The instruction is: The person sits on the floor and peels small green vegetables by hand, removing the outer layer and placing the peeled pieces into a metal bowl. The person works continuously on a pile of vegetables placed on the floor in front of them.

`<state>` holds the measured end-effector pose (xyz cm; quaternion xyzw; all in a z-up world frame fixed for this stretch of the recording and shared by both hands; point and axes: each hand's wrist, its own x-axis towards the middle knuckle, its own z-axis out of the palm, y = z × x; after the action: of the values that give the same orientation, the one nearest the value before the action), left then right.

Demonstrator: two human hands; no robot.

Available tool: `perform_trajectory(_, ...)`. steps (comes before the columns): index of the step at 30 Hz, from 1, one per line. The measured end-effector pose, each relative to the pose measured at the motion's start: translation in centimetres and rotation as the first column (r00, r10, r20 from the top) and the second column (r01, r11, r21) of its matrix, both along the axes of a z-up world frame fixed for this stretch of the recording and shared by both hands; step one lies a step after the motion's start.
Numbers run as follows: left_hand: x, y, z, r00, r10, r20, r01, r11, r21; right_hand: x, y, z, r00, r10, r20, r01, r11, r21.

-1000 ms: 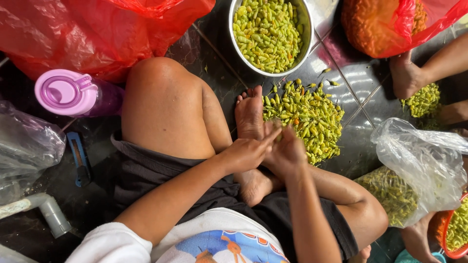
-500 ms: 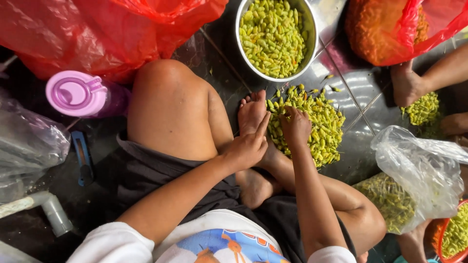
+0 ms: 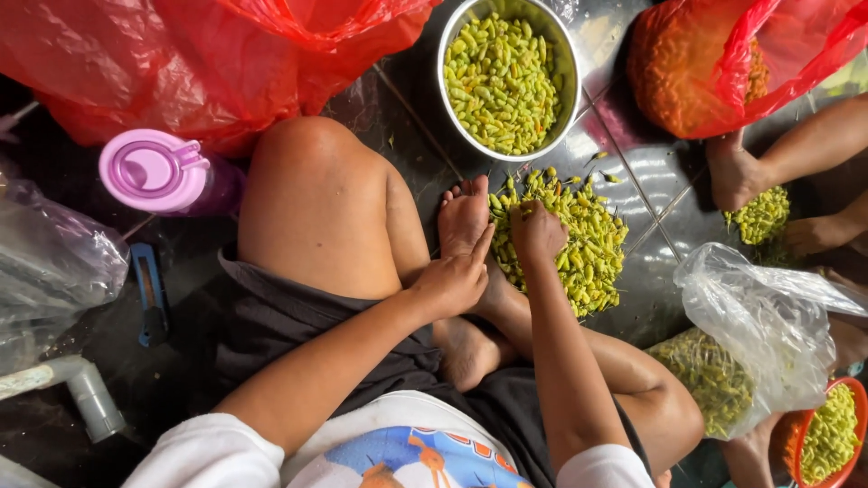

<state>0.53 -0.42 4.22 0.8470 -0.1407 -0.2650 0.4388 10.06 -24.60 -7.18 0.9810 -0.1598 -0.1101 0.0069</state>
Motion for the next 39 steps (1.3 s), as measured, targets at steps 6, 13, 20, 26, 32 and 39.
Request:
perform_trajectory(6, -0.1, 0.5, 0.9, 0.999, -0.024, -0.032, 0.023, 1.000, -0.012, -0.9, 1.3, 1.8, 0.997, 0.065, 0.030, -0.064, 0.998, -0.028)
perform_trajectory(13, -0.2, -1.4, -3.0, 0.999, -0.046, 0.027, 0.046, 0.999, 0.001, -7.3, 3.6, 13.9, 0.984, -0.101, 0.146, -0.024, 0.738, 0.674)
perform_trajectory(20, -0.9, -3.4, -7.8, 0.975, -0.180, 0.130, 0.169, 0.981, 0.094, -12.9, 4.5, 13.2, 0.995, -0.073, 0.070, -0.019, 0.546, 0.838)
perform_trajectory(26, -2.5, -1.3, -5.2, 0.955, -0.164, 0.246, 0.145, 0.985, 0.093, -13.2, 5.8, 12.4, 0.992, -0.114, 0.054, 0.025, 0.593, 0.805)
perform_trajectory(32, -2.6, -1.9, -6.8, 0.942, -0.150, 0.301, 0.144, 0.989, 0.042, -13.7, 5.8, 11.8, 0.975, -0.202, -0.089, 0.151, 0.317, 0.936)
perform_trajectory(39, -1.4, -1.8, -6.7, 0.920, -0.359, 0.154, 0.351, 0.933, 0.078, -12.7, 4.3, 10.7, 0.946, -0.264, -0.189, 0.183, -0.048, 0.982)
